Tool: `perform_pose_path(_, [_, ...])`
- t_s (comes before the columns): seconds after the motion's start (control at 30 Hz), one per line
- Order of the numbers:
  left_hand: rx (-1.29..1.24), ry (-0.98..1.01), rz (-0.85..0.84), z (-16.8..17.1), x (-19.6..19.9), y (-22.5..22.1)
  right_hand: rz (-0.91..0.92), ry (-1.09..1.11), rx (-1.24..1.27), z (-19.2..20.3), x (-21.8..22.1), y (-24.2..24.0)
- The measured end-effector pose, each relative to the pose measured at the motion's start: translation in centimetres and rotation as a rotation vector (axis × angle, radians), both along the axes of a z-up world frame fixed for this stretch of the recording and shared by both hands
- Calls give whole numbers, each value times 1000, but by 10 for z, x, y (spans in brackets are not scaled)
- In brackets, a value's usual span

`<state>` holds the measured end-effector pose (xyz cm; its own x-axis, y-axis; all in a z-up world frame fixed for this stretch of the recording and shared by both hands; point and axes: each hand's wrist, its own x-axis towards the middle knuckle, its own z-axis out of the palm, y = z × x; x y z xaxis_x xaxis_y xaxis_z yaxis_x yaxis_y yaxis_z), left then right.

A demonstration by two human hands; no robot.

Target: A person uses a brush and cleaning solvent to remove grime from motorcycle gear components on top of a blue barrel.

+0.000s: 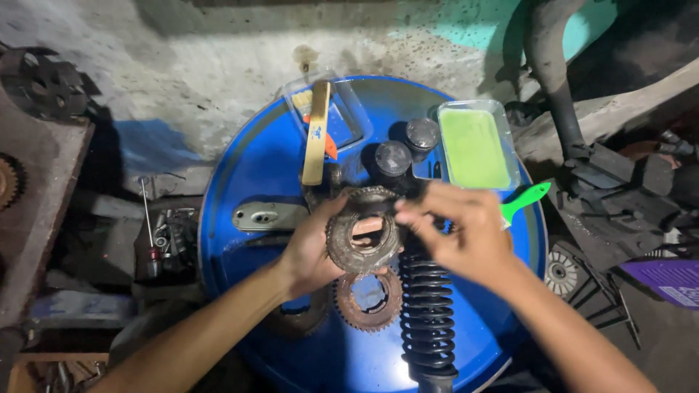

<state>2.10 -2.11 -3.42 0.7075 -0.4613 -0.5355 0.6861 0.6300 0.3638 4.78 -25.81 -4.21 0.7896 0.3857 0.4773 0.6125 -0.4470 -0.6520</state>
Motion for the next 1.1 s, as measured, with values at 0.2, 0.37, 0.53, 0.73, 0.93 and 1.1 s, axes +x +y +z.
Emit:
perform_pose_path(0.2, [150,-307,-52,7,-12,-6,22,382,242,13,6,8])
perform_pose_path(0.37, [151,-374,-59,1,-15,-8,85,665,454,-3,1,6])
perform_pose_path(0.53, [169,-295,-81,-2,-6,-8,99,714,504,-8,-6,11])
perform_pose_path(0.73, [206,-393,-39,3,-14,-13,74,710,534,-26,-4,9])
perform_pose_path(0.93, [251,-411,-115,6,-16,-10,65,720,531,-28,-5,8])
perform_pose_path(1.1, [263,-413,-80,12,-16,-14,54,716,529,-29,-6,10])
